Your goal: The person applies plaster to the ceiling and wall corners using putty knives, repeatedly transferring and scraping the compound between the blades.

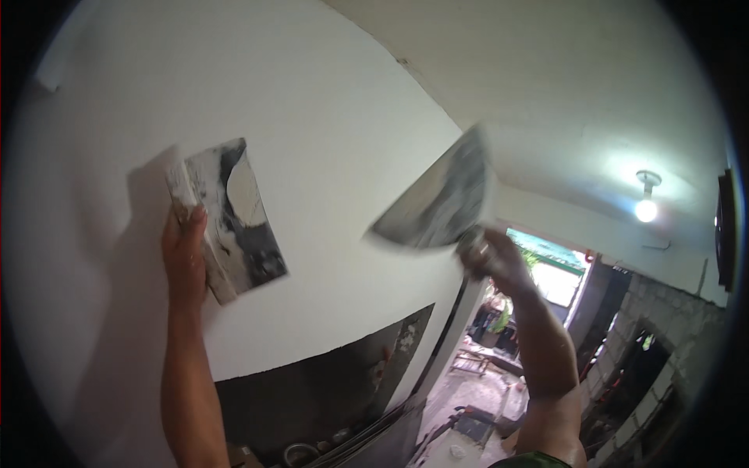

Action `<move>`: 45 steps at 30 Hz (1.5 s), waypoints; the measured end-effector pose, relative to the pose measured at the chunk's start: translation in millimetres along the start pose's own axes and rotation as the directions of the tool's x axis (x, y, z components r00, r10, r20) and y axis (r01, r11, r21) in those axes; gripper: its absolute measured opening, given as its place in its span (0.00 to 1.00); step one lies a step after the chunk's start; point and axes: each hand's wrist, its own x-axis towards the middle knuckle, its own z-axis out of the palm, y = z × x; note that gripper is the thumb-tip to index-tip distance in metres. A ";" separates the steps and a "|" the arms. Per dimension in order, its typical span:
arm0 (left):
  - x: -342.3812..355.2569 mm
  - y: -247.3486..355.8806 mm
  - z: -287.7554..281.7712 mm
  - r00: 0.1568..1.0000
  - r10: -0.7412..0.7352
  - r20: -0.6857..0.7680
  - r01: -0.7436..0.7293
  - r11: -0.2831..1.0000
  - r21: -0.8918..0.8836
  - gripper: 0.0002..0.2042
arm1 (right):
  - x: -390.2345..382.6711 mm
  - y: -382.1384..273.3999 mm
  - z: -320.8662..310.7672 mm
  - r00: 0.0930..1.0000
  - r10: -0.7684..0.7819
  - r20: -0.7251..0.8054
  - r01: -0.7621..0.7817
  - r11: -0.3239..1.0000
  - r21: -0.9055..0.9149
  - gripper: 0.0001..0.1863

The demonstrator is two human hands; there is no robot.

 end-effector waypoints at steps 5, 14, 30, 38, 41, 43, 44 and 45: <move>-87.7 -34.4 82.6 0.921 -0.352 0.168 0.383 0.896 -0.224 0.21 | -32.0 81.1 29.6 0.874 0.024 0.486 -0.142 0.968 0.207 0.17; -121.0 -70.6 191.6 0.950 -0.303 -0.076 0.279 0.932 -0.230 0.26 | -87.8 319.8 -30.5 0.906 0.424 -0.024 -0.368 0.813 0.452 0.19; 82.1 -39.3 342.2 0.987 0.098 -0.130 -0.082 0.989 0.121 0.18 | 38.4 391.0 20.9 0.871 -0.070 -0.486 0.298 0.862 0.410 0.16; 189.2 -37.7 368.7 0.954 0.214 -0.212 -0.179 0.968 0.174 0.15 | 76.8 413.7 50.9 0.727 -0.199 -0.657 0.429 0.879 0.208 0.23; 205.4 -38.3 367.2 0.951 0.226 -0.209 -0.189 0.965 0.181 0.16 | 76.1 418.1 54.5 0.719 -0.219 -0.659 0.433 0.883 0.180 0.23; 210.4 -36.2 365.1 0.968 0.209 -0.139 -0.181 0.965 0.189 0.19 | 78.0 416.9 56.2 0.694 -0.250 -0.675 0.464 0.872 0.155 0.23; 213.0 -35.8 365.9 0.968 0.208 -0.141 -0.180 0.965 0.189 0.19 | 79.0 415.6 56.2 0.680 -0.238 -0.693 0.479 0.860 0.175 0.22; 214.5 -34.9 367.3 0.970 0.208 -0.130 -0.182 0.966 0.185 0.19 | 79.4 414.2 56.3 0.667 -0.262 -0.697 0.490 0.860 0.145 0.22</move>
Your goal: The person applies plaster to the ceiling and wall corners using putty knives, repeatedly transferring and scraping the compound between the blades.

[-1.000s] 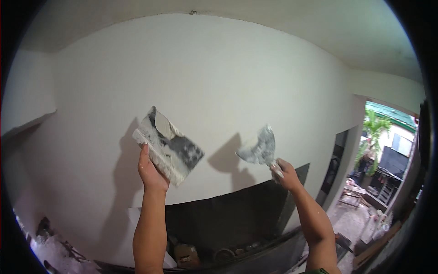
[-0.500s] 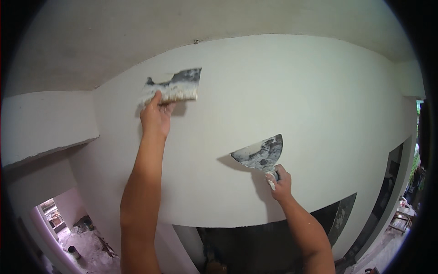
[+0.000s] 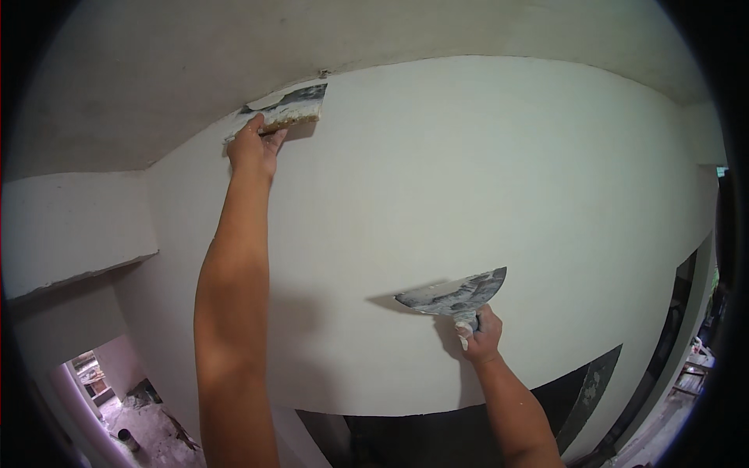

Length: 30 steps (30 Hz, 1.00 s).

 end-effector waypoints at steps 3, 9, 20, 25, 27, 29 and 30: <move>-0.2 -0.1 5.7 0.999 0.018 -0.032 -0.018 1.000 0.006 0.19 | -0.4 -1.0 1.8 1.000 0.005 0.001 -0.005 1.000 -0.004 0.22; -1.9 -6.0 23.3 0.983 0.049 -0.180 -0.055 0.998 -0.029 0.18 | -9.6 13.9 3.2 1.000 0.027 -0.001 -0.027 0.999 0.031 0.22; 1.7 1.2 34.4 0.987 0.024 -0.160 -0.029 0.999 -0.027 0.21 | -8.1 19.5 3.5 1.000 0.003 -0.011 -0.004 0.998 -0.057 0.24; 3.0 3.3 43.1 0.981 0.031 -0.192 -0.037 0.999 -0.026 0.22 | -3.5 16.3 5.6 0.999 -0.048 -0.013 0.047 0.994 -0.095 0.23; 9.7 5.6 49.0 0.982 0.034 -0.187 -0.043 0.998 -0.046 0.22 | -2.2 19.1 6.2 0.997 -0.067 -0.024 0.064 0.994 -0.093 0.23; 20.8 12.7 52.7 0.985 0.033 -0.168 -0.042 0.998 -0.052 0.23 | -3.9 21.5 5.6 0.999 -0.044 -0.016 0.044 0.998 -0.044 0.24; 28.1 18.0 54.3 0.984 0.036 -0.174 -0.045 0.998 -0.051 0.23 | -4.1 23.2 4.6 0.998 -0.056 -0.008 0.055 0.996 -0.066 0.24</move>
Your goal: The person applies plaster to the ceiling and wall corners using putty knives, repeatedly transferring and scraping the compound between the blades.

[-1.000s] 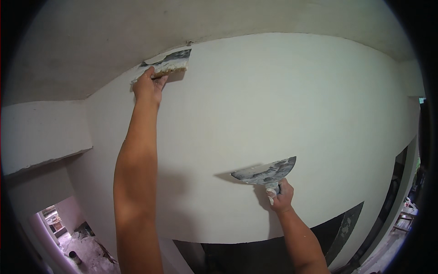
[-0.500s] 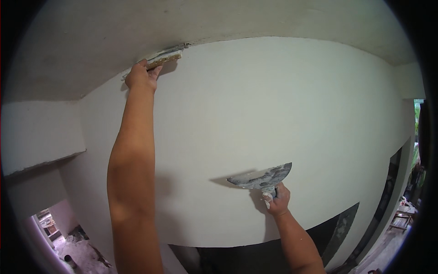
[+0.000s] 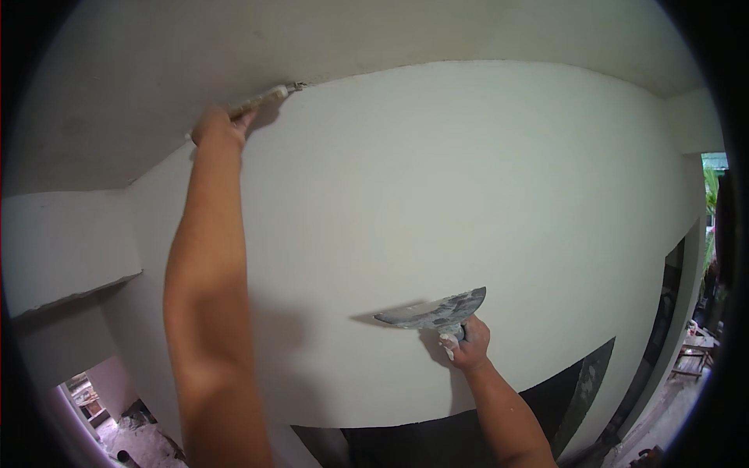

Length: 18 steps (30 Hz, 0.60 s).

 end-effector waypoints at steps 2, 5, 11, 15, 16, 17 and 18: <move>13.4 5.5 3.3 0.997 -0.039 0.072 0.047 0.993 -0.110 0.23 | -1.9 1.3 -0.9 1.000 -0.004 0.001 0.004 1.000 -0.031 0.24; 25.7 -3.0 -3.6 0.992 -0.028 0.120 0.038 0.996 -0.081 0.22 | -2.4 2.0 -1.3 0.999 -0.027 0.017 0.028 0.995 -0.098 0.25; 32.4 -18.4 -7.1 0.967 0.027 0.252 0.032 0.974 -0.226 0.23 | 1.4 1.4 -0.8 0.999 -0.039 0.016 0.039 0.997 -0.067 0.25; 35.4 -26.3 -3.0 0.982 0.077 0.172 -0.034 0.970 -0.239 0.25 | 3.7 1.7 -0.1 0.997 -0.079 0.001 0.078 0.993 -0.093 0.24; 36.2 -27.6 -3.0 0.984 0.079 0.160 -0.040 0.970 -0.239 0.25 | 4.0 1.8 -0.3 0.997 -0.077 0.012 0.078 0.991 -0.108 0.24; 37.1 -27.1 -3.9 0.985 0.079 0.154 -0.037 0.964 -0.262 0.25 | 4.5 1.7 0.0 0.996 -0.094 -0.008 0.093 0.991 -0.096 0.24; 37.0 -26.2 -4.3 0.981 0.080 0.176 -0.025 0.956 -0.294 0.25 | 5.1 1.8 0.2 0.996 -0.084 0.022 0.086 0.989 -0.119 0.24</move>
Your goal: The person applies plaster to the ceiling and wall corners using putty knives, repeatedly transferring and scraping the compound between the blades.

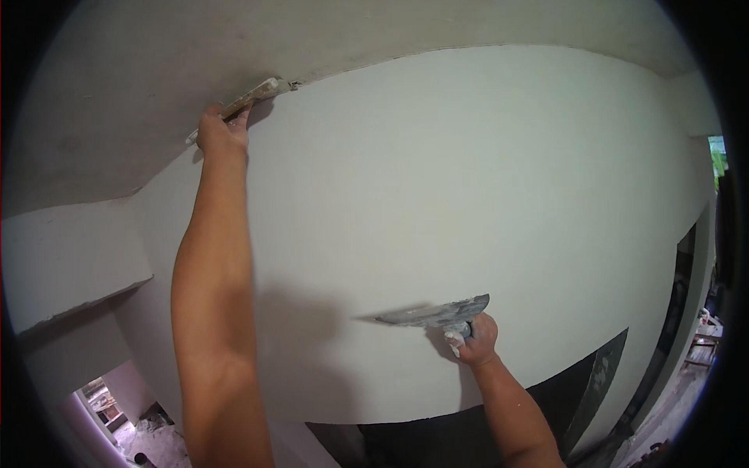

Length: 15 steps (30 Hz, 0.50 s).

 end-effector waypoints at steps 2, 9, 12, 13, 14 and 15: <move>-0.8 13.9 -0.7 0.995 0.008 0.102 -0.021 0.992 0.124 0.25 | 0.6 0.4 -0.3 1.000 -0.025 -0.017 0.024 1.000 -0.015 0.24; -53.4 70.5 -34.2 0.984 0.094 0.153 -0.096 0.995 0.007 0.22 | -0.3 2.0 -2.1 0.997 -0.067 0.026 0.066 0.998 0.020 0.25; -67.0 64.8 -64.0 0.999 0.030 -0.019 -0.029 0.999 0.039 0.22 | -0.3 3.1 -1.2 0.999 -0.039 -0.006 0.039 0.999 0.021 0.25; -67.3 58.8 -72.2 0.999 0.035 -0.018 -0.035 0.999 0.034 0.22 | 0.3 3.5 -1.4 0.999 -0.047 -0.005 0.047 0.999 -0.008 0.25; -67.1 52.3 -80.1 1.000 -0.018 -0.007 0.018 0.999 0.046 0.23 | -0.1 3.4 -1.4 0.999 -0.039 -0.020 0.039 0.999 -0.013 0.25; -65.3 47.9 -85.8 0.996 -0.083 -0.016 0.083 0.995 0.050 0.23 | 0.2 2.9 -1.7 0.998 -0.062 -0.005 0.062 0.998 -0.026 0.25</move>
